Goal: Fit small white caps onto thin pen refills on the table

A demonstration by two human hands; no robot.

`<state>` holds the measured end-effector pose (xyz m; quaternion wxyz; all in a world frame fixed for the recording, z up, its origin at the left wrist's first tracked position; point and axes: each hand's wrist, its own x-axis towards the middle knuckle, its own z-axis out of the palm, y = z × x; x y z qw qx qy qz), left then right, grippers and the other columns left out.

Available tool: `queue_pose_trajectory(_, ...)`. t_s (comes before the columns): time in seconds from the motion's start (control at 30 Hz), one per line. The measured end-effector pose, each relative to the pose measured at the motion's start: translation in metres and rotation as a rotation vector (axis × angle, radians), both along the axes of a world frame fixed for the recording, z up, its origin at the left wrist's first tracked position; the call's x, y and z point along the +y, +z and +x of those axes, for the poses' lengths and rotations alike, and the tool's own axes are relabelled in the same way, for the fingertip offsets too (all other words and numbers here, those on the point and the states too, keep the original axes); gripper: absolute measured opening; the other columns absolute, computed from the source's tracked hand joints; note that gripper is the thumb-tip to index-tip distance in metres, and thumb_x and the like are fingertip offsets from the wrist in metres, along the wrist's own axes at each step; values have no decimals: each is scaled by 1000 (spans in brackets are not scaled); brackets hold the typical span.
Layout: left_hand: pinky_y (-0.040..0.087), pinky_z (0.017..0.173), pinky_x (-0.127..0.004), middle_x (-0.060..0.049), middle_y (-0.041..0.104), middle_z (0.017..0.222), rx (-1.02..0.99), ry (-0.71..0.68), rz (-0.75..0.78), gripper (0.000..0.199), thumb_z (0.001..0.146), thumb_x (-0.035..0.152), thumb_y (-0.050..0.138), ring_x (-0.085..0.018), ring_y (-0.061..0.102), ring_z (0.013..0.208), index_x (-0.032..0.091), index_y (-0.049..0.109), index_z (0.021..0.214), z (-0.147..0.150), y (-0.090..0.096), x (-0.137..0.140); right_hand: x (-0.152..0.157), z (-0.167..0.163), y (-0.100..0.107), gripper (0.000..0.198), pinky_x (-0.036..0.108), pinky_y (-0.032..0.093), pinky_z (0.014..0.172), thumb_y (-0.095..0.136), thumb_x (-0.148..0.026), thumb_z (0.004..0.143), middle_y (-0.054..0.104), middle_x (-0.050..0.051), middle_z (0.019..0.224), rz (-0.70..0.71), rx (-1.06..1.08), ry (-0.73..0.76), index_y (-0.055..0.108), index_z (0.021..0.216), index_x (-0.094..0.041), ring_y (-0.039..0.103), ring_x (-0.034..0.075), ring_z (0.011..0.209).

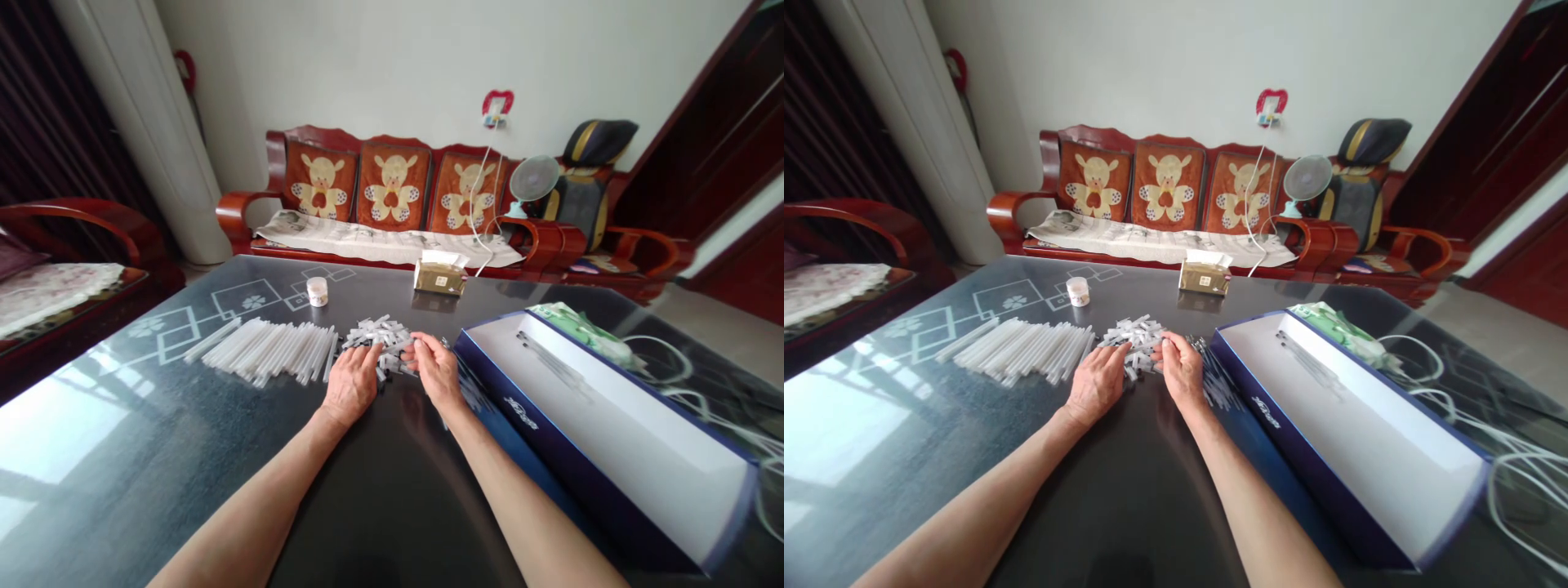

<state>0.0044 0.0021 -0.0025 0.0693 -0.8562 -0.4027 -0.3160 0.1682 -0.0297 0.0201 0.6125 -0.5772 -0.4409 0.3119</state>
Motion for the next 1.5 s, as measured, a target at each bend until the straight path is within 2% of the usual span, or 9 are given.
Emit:
queue_pose_trajectory(0.1, 45, 79, -37, -8, 67, 90, 23, 92, 96, 31, 93, 19, 45, -24, 60, 84, 19, 62, 119, 0, 3, 0, -3, -5, -7, 44, 29, 57, 56, 59, -53, 77, 73, 8, 83, -15, -23, 51, 68, 100, -17, 70, 22, 72)
queue_pose_trajectory(0.23, 42, 77, -35, -5, 66, 85, 12, 51, 145, 27, 95, 27, 47, -22, 57, 80, 21, 64, 115, 0, 3, -3, -7, -16, -12, 44, 27, 55, 49, 61, -57, 77, 72, 7, 76, -52, -55, 127, 69, 92, -16, 69, 22, 66)
queue_pose_trajectory(0.37, 40, 77, -34, -4, 65, 82, 0, 22, 137, 26, 97, 36, 46, -21, 55, 78, 24, 67, 106, -1, 3, -2, -6, -19, -16, 45, 25, 53, 46, 61, -60, 77, 70, 5, 69, -73, -65, 134, 70, 84, -16, 67, 20, 60)
queue_pose_trajectory(0.5, 38, 78, -34, -4, 63, 77, 30, 21, 93, 27, 97, 38, 45, -21, 54, 78, 25, 69, 100, -2, 2, 1, -1, -18, -25, 47, 25, 54, 47, 65, -62, 74, 70, 6, 69, -71, 39, 149, 71, 79, -16, 66, 18, 59)
queue_pose_trajectory(0.77, 37, 77, -33, -4, 61, 76, 87, 43, 18, 30, 98, 38, 43, -21, 55, 78, 23, 68, 91, -1, 1, 2, 3, -14, -31, 47, 26, 57, 58, 75, -54, 67, 73, 6, 78, -101, 206, 216, 74, 94, -15, 68, 17, 68)
queue_pose_trajectory(0.9, 37, 77, -33, -4, 61, 77, 90, 46, 17, 30, 98, 38, 43, -20, 55, 78, 23, 67, 90, -1, 0, 3, 2, -14, -27, 50, 25, 57, 54, 77, -52, 65, 72, 5, 79, -119, 227, 241, 72, 99, -15, 68, 17, 69)
queue_pose_trajectory(1.1, 37, 77, -33, -4, 61, 76, 95, 53, 18, 33, 98, 39, 40, -20, 55, 78, 23, 67, 89, -2, -1, 3, 1, -18, -25, 42, 22, 54, 47, 69, -55, 71, 70, 4, 72, -139, 109, 184, 71, 84, -14, 62, 12, 56)
queue_pose_trajectory(1.37, 37, 77, -33, -4, 62, 77, 98, 61, 4, 31, 98, 39, 42, -20, 55, 79, 24, 68, 91, -2, -1, 3, 2, -16, -26, 44, 22, 56, 50, 74, -47, 67, 70, 3, 78, -129, 168, 230, 69, 98, -16, 67, 16, 68)
queue_pose_trajectory(1.5, 37, 77, -34, -4, 61, 76, 96, 61, 11, 32, 98, 40, 41, -20, 55, 79, 23, 68, 90, -3, -2, 3, 2, -17, -27, 42, 23, 55, 48, 67, -52, 73, 70, 4, 77, -133, 108, 208, 68, 92, -15, 65, 14, 61)
